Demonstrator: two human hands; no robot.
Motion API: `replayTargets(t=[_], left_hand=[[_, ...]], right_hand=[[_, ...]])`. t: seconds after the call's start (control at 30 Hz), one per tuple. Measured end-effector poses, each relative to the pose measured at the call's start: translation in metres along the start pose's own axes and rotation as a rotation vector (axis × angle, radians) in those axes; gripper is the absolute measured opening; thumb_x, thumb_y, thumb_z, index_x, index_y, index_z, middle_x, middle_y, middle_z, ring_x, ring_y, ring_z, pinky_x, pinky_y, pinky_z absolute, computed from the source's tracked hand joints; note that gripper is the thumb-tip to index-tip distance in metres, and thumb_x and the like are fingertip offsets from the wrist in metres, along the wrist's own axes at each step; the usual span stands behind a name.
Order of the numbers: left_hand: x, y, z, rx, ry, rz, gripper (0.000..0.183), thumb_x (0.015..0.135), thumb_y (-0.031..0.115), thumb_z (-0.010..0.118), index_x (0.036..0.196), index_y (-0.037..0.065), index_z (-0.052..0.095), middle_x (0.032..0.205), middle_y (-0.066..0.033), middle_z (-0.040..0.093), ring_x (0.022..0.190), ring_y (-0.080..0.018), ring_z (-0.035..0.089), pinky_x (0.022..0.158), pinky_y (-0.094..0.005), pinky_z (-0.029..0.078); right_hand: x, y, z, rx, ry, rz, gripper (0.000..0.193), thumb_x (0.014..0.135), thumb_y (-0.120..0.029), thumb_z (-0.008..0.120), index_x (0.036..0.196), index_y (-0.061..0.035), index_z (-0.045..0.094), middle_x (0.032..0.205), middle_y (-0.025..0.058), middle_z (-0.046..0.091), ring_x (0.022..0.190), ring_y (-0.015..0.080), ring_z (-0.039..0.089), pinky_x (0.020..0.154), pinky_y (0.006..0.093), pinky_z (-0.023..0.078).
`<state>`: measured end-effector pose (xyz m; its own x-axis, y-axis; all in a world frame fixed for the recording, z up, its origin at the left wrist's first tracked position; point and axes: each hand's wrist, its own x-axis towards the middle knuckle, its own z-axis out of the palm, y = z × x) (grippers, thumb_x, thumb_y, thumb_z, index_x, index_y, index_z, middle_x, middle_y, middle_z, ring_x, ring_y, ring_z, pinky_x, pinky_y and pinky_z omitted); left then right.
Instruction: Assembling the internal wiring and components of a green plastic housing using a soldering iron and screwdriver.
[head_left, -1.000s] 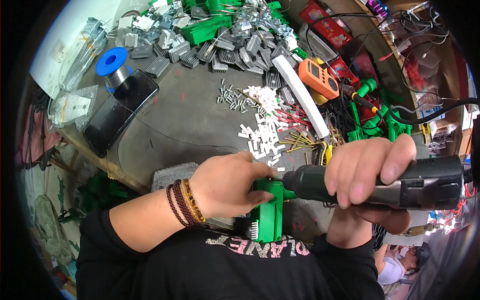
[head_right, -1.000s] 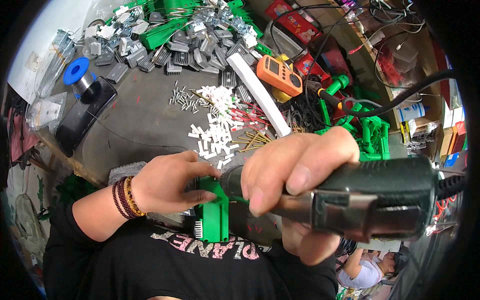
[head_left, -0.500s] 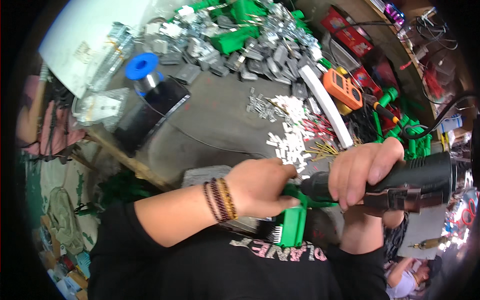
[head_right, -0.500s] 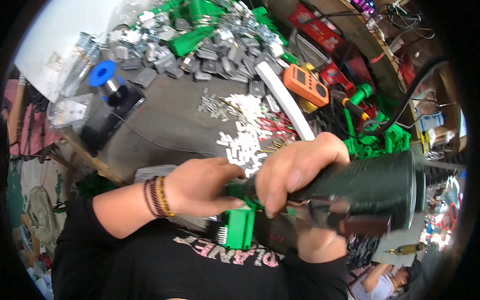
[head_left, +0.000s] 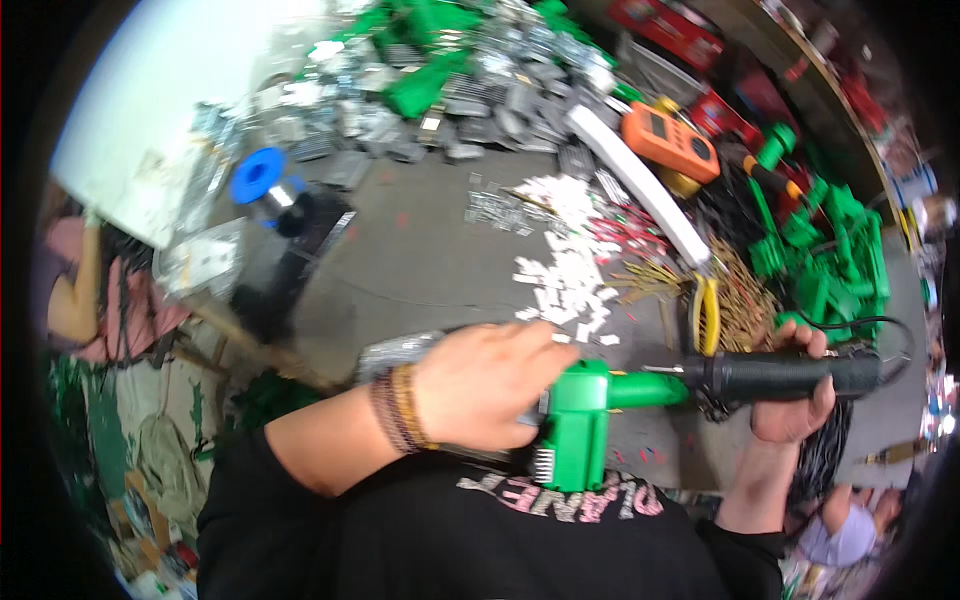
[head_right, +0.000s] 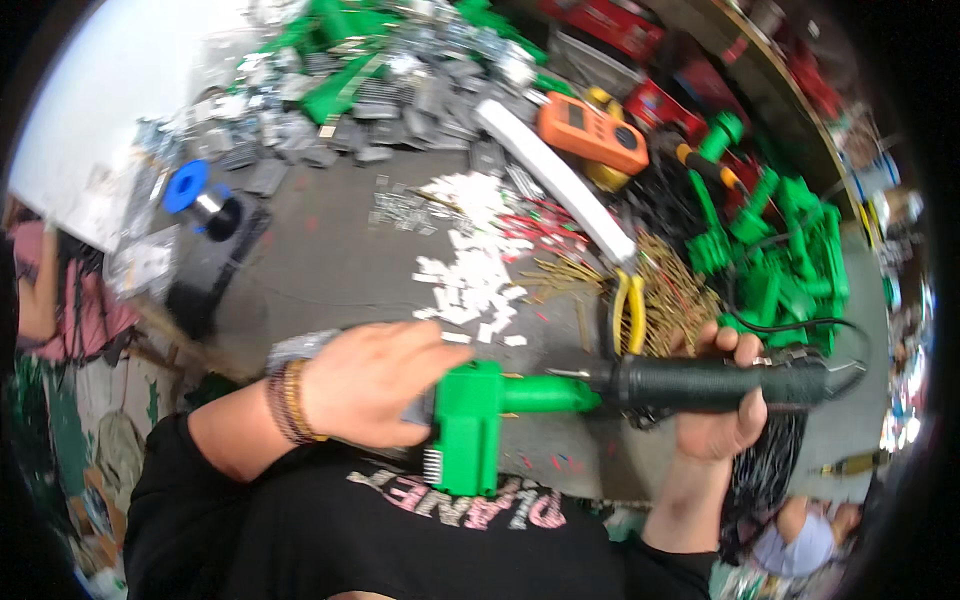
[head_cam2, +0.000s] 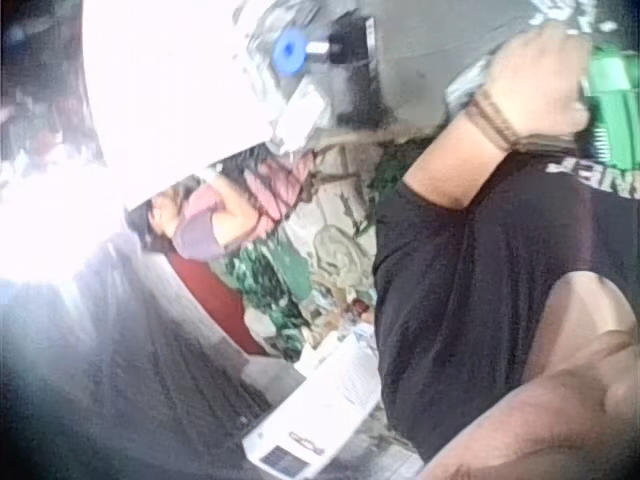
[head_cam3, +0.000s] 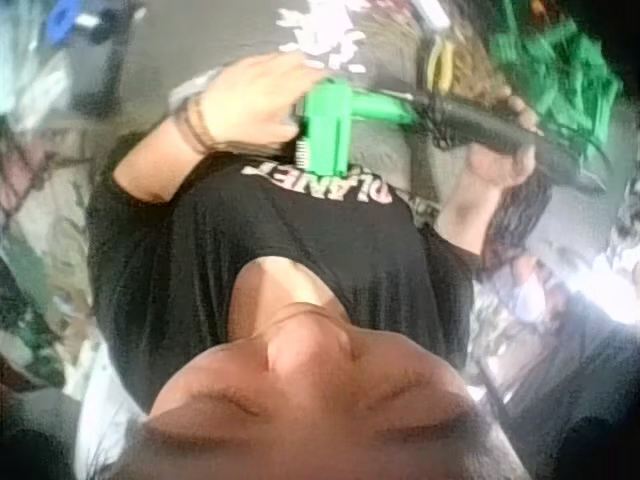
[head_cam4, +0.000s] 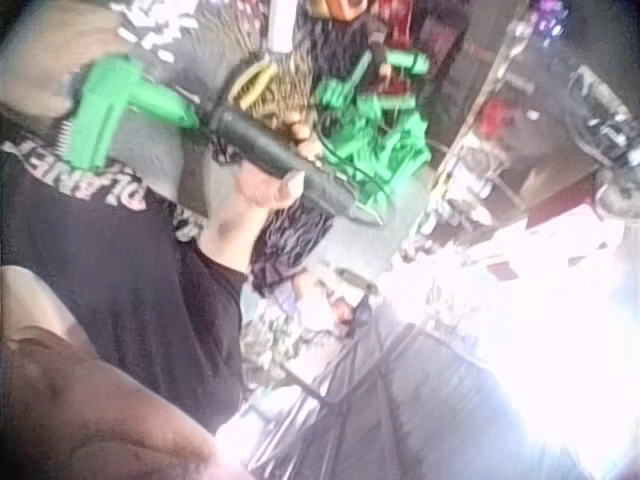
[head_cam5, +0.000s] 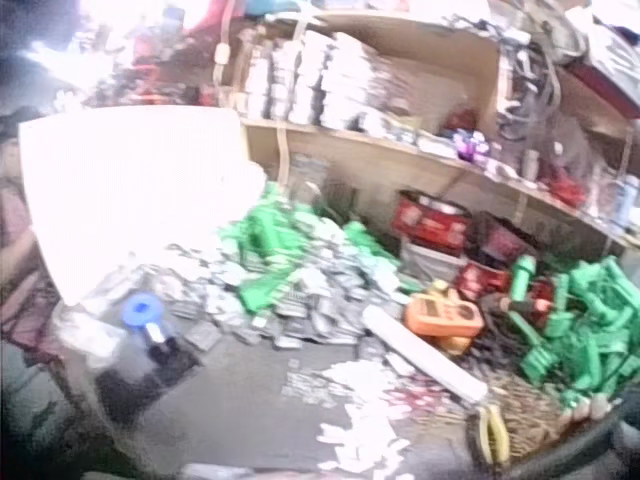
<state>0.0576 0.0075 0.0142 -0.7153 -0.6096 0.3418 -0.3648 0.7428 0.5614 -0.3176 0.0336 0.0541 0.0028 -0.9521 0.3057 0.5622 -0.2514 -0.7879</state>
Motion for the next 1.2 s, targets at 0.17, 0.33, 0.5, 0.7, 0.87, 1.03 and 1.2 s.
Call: replayTargets(t=[0.17, 0.33, 0.5, 0.7, 0.87, 1.03, 1.2], left_hand=[[0.005, -0.002, -0.004, -0.02, -0.039, 0.002, 0.069, 0.059, 0.02, 0.078, 0.123, 0.001, 0.059, 0.096, -0.0117, 0.058, 0.081, -0.0309, 0.063, 0.069, -0.0387, 0.052], [0.014, 0.003, -0.003, -0.009, -0.066, -0.023, 0.065, 0.059, 0.018, 0.077, 0.119, 0.001, 0.06, 0.094, -0.0104, 0.055, 0.078, -0.0291, 0.061, 0.069, -0.0374, 0.051], [0.014, 0.002, 0.001, -0.016, -0.071, -0.037, 0.067, 0.056, 0.012, 0.077, 0.119, -0.003, 0.061, 0.094, -0.0146, 0.061, 0.079, -0.0312, 0.063, 0.068, -0.0376, 0.053], [0.012, 0.0, 0.002, -0.063, -0.073, -0.047, 0.068, 0.056, 0.011, 0.077, 0.12, -0.003, 0.06, 0.099, -0.0159, 0.061, 0.085, -0.0322, 0.063, 0.073, -0.0381, 0.053], [0.012, 0.0, 0.002, -0.076, -0.074, -0.049, 0.067, 0.057, 0.011, 0.077, 0.12, -0.002, 0.059, 0.097, -0.0138, 0.059, 0.084, -0.0319, 0.062, 0.071, -0.0381, 0.053], [0.014, 0.0, 0.003, -0.096, -0.071, -0.049, 0.063, 0.059, 0.011, 0.077, 0.118, -0.001, 0.058, 0.095, -0.0119, 0.056, 0.082, -0.032, 0.061, 0.068, -0.0385, 0.052], [0.013, 0.0, 0.003, -0.1, -0.047, -0.035, 0.06, 0.06, 0.011, 0.077, 0.116, -0.001, 0.059, 0.097, -0.0122, 0.055, 0.082, -0.0321, 0.061, 0.069, -0.0394, 0.052]], right_hand=[[-0.042, 0.023, -0.004, 0.39, 0.261, 0.1, 0.043, 0.083, -0.024, 0.076, 0.123, -0.0142, 0.06, 0.138, 0.0072, 0.058, 0.137, 0.0243, 0.049, 0.117, 0.0597, 0.027], [-0.059, 0.031, -0.002, 0.401, 0.35, 0.113, 0.042, 0.08, -0.023, 0.08, 0.117, -0.0164, 0.062, 0.135, 0.0045, 0.06, 0.134, 0.0235, 0.052, 0.118, 0.0605, 0.027], [-0.06, 0.037, 0.005, 0.412, 0.374, 0.119, 0.043, 0.079, -0.024, 0.08, 0.117, -0.0177, 0.063, 0.132, 0.0031, 0.061, 0.133, 0.0227, 0.052, 0.118, 0.0593, 0.027], [-0.062, 0.056, 0.013, 0.438, 0.316, 0.123, 0.04, 0.08, -0.026, 0.079, 0.116, -0.0174, 0.064, 0.128, 0.0024, 0.063, 0.128, 0.0221, 0.055, 0.116, 0.055, 0.033], [-0.063, 0.062, 0.02, 0.458, 0.284, 0.093, 0.033, 0.081, -0.023, 0.078, 0.11, -0.0167, 0.064, 0.113, -0.0021, 0.063, 0.118, 0.0176, 0.058, 0.112, 0.0506, 0.037], [-0.065, 0.062, 0.024, 0.445, 0.31, 0.074, 0.033, 0.08, -0.021, 0.078, 0.109, -0.0173, 0.063, 0.112, -0.0028, 0.062, 0.113, 0.0162, 0.058, 0.111, 0.0483, 0.038], [-0.062, 0.06, 0.03, 0.545, 0.275, 0.07, 0.042, 0.077, -0.017, 0.081, 0.113, -0.0186, 0.061, 0.111, -0.0037, 0.059, 0.106, 0.0148, 0.058, 0.109, 0.0438, 0.038]])
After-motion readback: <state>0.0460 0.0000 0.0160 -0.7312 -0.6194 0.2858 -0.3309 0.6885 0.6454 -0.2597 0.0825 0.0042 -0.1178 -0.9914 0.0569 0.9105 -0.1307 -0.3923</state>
